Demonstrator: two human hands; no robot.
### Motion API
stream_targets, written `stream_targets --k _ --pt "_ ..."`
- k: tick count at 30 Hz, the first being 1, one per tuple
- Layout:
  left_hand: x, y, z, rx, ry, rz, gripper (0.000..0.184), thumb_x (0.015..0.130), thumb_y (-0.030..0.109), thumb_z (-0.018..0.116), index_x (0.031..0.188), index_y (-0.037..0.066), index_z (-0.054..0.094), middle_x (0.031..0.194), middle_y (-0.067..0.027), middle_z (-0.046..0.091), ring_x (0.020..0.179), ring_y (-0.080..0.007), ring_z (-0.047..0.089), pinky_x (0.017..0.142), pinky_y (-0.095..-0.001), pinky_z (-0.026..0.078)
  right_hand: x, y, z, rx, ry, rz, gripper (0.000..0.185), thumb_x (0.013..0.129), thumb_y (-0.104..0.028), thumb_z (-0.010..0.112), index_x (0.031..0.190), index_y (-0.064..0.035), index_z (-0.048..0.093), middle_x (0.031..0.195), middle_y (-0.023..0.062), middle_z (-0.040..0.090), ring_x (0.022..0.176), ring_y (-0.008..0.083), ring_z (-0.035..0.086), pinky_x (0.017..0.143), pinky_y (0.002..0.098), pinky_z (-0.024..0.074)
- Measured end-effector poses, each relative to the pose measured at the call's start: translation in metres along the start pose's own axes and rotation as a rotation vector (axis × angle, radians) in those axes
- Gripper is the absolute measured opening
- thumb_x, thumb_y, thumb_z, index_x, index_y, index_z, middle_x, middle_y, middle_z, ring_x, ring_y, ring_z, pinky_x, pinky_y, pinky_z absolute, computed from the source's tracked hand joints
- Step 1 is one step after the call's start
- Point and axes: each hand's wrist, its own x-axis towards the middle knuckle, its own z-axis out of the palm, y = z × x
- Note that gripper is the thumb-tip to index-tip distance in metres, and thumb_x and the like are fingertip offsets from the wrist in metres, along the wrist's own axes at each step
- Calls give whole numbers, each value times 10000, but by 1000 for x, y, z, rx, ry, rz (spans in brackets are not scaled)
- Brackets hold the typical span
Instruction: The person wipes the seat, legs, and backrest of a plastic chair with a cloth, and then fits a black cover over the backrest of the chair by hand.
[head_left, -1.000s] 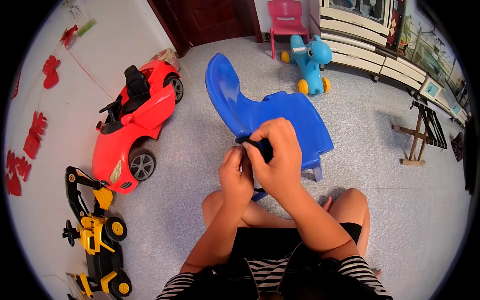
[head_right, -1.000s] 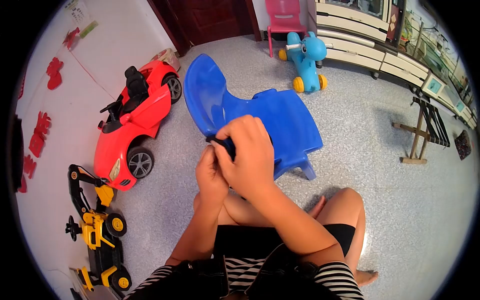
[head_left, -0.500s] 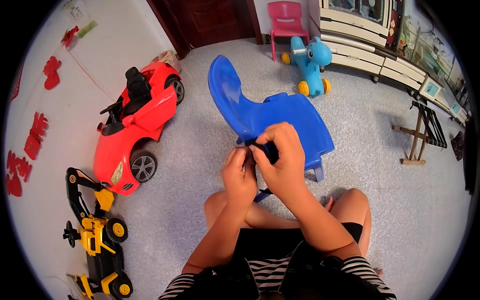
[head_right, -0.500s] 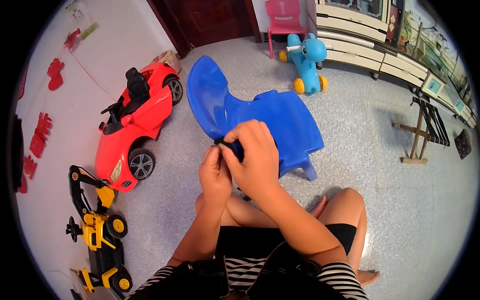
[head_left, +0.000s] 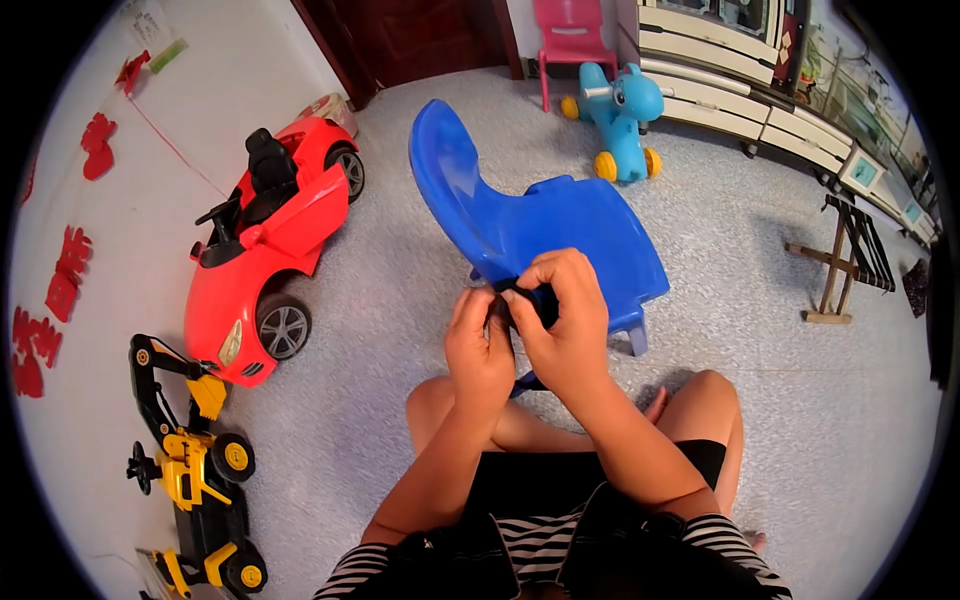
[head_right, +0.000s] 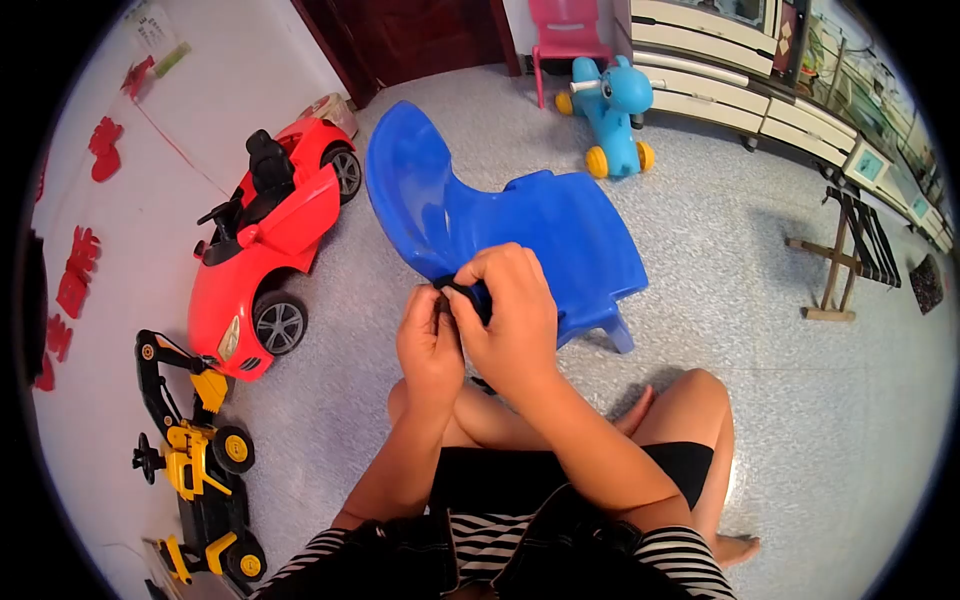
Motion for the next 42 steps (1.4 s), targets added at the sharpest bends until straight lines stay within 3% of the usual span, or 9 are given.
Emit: stream_targets --k 8,13,19,24,27,31,33,36,42 --pt "0 5 4 -25 29 129 80 945 24 630 1013 -14 613 884 -100 577 816 -248 601 707 -346 470 24 -22 3 -2 18 -70 238 731 -25 779 895 -62 610 912 105 601 868 320 587 765 397 469" --pt "-5 -6 4 4 -17 -30 92 977 -65 525 1006 -22 602 892 -103 574 799 -225 587 687 -350 460 6 -7 -1 100 17 72 206 765 5 762 883 -41 600 897 110 604 843 297 591 760 366 477" --pt "-1 13 8 -138 29 37 50 1011 30 579 1036 -5 603 921 -89 602 855 -173 596 738 -335 482 28 -25 3 113 43 2 199 756 -36 766 876 -61 609 891 104 593 839 337 572 743 405 464" --pt "-2 -1 2 4 6 17 54 988 -30 558 1007 -25 609 885 -103 575 794 -224 586 700 -345 465 8 -5 -4 57 -18 48 210 767 7 760 893 -48 602 897 101 603 863 283 592 780 361 476" --pt "-3 -1 3 7 -10 -19 57 1004 -21 543 1012 -24 599 884 -99 568 792 -211 579 700 -335 458 -1 -3 -3 82 10 110 203 750 -34 766 874 -66 609 901 101 600 871 332 596 745 413 491" --pt "-2 14 7 -201 0 -13 90 1010 6 569 1092 -16 597 968 -79 585 885 -143 576 771 -302 476 22 -17 1 49 22 -56 228 735 -38 781 884 -74 611 905 101 593 866 329 588 755 409 477" --pt "-2 16 8 -350 10 -105 94 1004 -13 567 1088 -13 610 1007 -71 592 913 -135 588 793 -283 479 24 -19 1 55 11 -47 229 741 -40 780 892 -73 612 912 103 589 864 331 584 759 412 472" --pt "-7 -19 -4 -198 -67 -91 111 1002 -26 568 1093 -9 629 1010 -53 611 943 -128 607 823 -261 488 12 -7 -3 61 -4 -34 224 746 -38 775 893 -69 610 929 109 595 876 335 588 760 414 474" --pt "-14 -10 -9 -305 -106 -213 178 1015 -72 516 1145 -18 626 1075 -65 671 1000 -115 627 891 -251 503 -36 24 -2 20 3 127 258 731 -7 786 894 -51 591 924 120 612 879 336 602 750 406 477"
